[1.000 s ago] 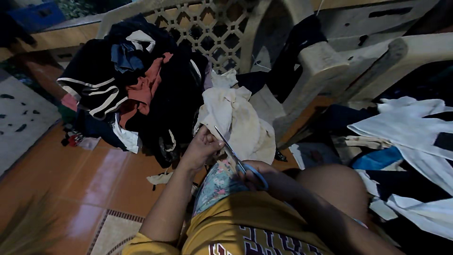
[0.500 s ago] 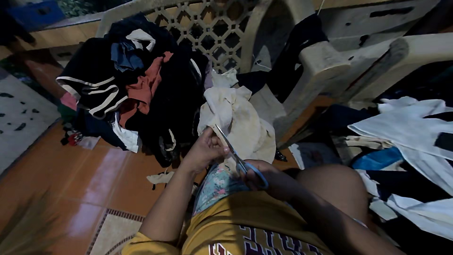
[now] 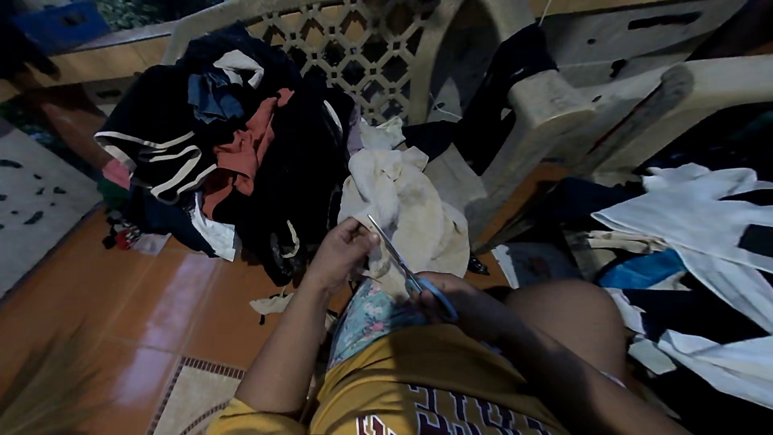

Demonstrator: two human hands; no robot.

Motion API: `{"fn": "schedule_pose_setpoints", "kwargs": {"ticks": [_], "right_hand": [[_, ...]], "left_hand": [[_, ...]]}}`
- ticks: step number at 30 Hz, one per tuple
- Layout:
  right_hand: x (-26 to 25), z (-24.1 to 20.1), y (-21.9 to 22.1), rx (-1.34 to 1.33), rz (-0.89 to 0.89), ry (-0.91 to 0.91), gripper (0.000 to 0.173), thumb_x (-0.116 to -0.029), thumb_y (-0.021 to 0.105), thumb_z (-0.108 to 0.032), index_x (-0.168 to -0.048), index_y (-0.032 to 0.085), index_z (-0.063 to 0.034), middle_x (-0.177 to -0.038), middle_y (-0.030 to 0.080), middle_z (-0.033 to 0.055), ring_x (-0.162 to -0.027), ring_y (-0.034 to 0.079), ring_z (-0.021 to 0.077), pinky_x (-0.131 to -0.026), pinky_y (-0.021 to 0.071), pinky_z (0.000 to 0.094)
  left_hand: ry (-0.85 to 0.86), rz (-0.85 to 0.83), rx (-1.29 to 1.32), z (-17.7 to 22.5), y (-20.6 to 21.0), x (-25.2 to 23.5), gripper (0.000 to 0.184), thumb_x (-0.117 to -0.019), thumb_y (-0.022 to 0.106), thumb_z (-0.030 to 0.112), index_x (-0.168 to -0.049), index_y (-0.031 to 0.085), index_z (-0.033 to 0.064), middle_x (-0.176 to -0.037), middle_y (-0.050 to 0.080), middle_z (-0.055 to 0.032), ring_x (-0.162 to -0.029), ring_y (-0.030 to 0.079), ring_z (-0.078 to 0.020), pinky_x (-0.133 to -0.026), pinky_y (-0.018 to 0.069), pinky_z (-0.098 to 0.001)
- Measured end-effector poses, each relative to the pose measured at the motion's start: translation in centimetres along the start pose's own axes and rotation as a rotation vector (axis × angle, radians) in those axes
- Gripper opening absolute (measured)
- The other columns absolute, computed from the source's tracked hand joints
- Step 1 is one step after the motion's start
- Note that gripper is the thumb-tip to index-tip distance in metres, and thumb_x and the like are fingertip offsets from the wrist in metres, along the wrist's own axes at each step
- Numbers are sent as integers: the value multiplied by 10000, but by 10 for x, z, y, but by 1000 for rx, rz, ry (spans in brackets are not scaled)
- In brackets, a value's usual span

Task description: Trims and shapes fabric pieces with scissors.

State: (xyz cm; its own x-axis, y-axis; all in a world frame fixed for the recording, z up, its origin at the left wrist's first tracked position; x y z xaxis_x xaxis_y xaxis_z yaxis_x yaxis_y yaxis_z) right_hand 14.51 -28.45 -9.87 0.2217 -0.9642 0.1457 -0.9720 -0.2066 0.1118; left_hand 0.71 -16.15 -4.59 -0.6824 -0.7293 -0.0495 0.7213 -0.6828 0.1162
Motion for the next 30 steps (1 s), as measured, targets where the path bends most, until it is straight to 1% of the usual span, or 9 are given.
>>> {"fn": "schedule_pose_setpoints", "kwargs": {"ticks": [2, 5, 8, 12, 18, 21, 23, 27, 30], "right_hand": [[-1, 1, 1, -2, -10, 3, 234, -927, 663, -412, -871, 586, -199, -670, 539, -147, -560, 473, -53, -532, 388, 125], [-1, 2, 1, 2, -5, 10, 244, -926, 669, -418, -858, 584, -200, -665, 534, -142, -556, 468, -52, -526, 383, 127], [1, 1, 2, -16, -5, 16, 223, -923, 671, -396, -842, 597, -202, -665, 548, -138, -562, 484, -50, -536, 393, 124], [1, 0, 4, -24, -46, 2, 280, -914, 686, -464, -870, 595, -203, -699, 562, -141, -577, 490, -56, -536, 394, 115], [-1, -2, 3, -17, -77, -16, 364, -893, 690, -554, -893, 589, -204, -700, 570, -148, -582, 502, -58, -544, 404, 113], [-1, -3, 2, -14, -50, -8, 454, -838, 713, -645, -875, 601, -207, -695, 568, -147, -576, 501, -58, -543, 413, 111], [-1, -4, 1, -8, -40, -1, 443, -842, 713, -637, -863, 597, -210, -682, 558, -147, -566, 492, -58, -535, 405, 111], [0, -4, 3, -9, -34, 15, 322, -888, 698, -512, -843, 590, -212, -657, 537, -150, -543, 466, -59, -514, 379, 111], [0, -1, 4, -47, -57, 10, 319, -888, 710, -521, -826, 600, -229, -652, 539, -151, -537, 468, -64, -504, 377, 108]], "left_hand": [[11, 82, 7, 3, -4, -1, 84, -976, 553, 19, -988, 633, 43, -807, 640, 47, -700, 574, -11, -690, 501, -193], [10, 109, -6, 3, -6, -1, 89, -963, 569, -5, -952, 644, 43, -795, 648, 44, -683, 566, -6, -669, 488, -185], [4, 82, -5, 3, -6, -1, 98, -951, 583, -15, -1004, 649, 33, -826, 671, 41, -716, 598, -6, -697, 509, -189], [-22, 24, 17, 2, -3, 0, 247, -927, 606, -20, -1165, 558, 24, -904, 690, 19, -792, 645, -24, -739, 536, -200], [-26, -35, 48, 1, 0, -1, 289, -916, 608, -26, -1182, 516, 40, -920, 694, 20, -808, 656, -33, -756, 543, -206], [-37, -46, 31, 0, -1, -1, 286, -917, 610, -8, -1183, 519, 42, -916, 692, 20, -814, 655, -31, -763, 540, -204], [-39, -53, 28, 0, -1, -2, 269, -916, 609, -9, -1164, 523, 48, -897, 691, 25, -798, 651, -26, -750, 537, -199], [-34, -60, 31, 0, -2, -2, 277, -915, 610, -20, -1170, 522, 41, -886, 690, 22, -783, 646, -24, -736, 531, -191], [-38, -52, 25, 0, -2, -1, 348, -903, 625, -24, -1217, 494, 52, -879, 677, 34, -775, 640, -22, -728, 529, -189]]}}
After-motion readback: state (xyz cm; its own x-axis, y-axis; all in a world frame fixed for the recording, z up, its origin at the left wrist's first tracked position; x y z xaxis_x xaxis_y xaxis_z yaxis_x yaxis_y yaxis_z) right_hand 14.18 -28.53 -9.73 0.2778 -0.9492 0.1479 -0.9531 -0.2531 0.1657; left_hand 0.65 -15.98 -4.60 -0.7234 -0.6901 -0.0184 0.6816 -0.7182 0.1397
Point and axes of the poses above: each hand's wrist, its own x-axis away from the middle knuckle, its own y-axis out of the palm, z = x × y, the point moved 6 cm from there along -x, towards the middle knuckle
